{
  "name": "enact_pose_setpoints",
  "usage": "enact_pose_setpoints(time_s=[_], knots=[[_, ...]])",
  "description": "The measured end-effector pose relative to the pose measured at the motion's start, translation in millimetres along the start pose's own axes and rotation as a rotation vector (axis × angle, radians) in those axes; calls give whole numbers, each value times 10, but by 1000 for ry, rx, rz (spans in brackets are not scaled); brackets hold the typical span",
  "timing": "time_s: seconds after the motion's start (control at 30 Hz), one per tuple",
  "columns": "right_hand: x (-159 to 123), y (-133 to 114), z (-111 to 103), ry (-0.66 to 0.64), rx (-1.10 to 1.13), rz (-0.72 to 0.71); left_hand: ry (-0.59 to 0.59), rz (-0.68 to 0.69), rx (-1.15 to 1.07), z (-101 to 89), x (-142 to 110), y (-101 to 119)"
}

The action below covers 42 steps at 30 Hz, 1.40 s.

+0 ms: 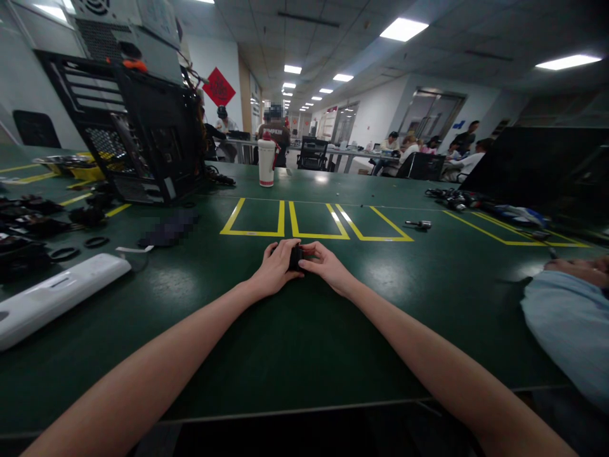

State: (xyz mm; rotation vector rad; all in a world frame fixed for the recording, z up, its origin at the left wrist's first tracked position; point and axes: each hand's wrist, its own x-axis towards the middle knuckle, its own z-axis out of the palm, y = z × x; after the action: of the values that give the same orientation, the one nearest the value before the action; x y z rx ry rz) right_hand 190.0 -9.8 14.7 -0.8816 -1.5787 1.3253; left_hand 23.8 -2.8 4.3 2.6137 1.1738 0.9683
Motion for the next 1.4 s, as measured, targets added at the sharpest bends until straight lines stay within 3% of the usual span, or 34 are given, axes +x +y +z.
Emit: enact_pose_setpoints(time_s=[0.4, 0.6, 0.97, 1.27, 1.4], knots=[[9, -4, 41, 71, 12, 10, -7, 1, 11, -20, -3, 11], [-8, -10, 3, 13, -15, 13, -9, 2, 6, -7, -2, 2], [26, 15, 24, 51, 11, 12, -6, 4, 7, -6, -2, -5], [-1, -19, -17, -14, -23, -32, 0, 0, 3, 7, 1, -1], [-7, -25, 3, 15, 15, 16, 7, 4, 8, 1, 1, 0]])
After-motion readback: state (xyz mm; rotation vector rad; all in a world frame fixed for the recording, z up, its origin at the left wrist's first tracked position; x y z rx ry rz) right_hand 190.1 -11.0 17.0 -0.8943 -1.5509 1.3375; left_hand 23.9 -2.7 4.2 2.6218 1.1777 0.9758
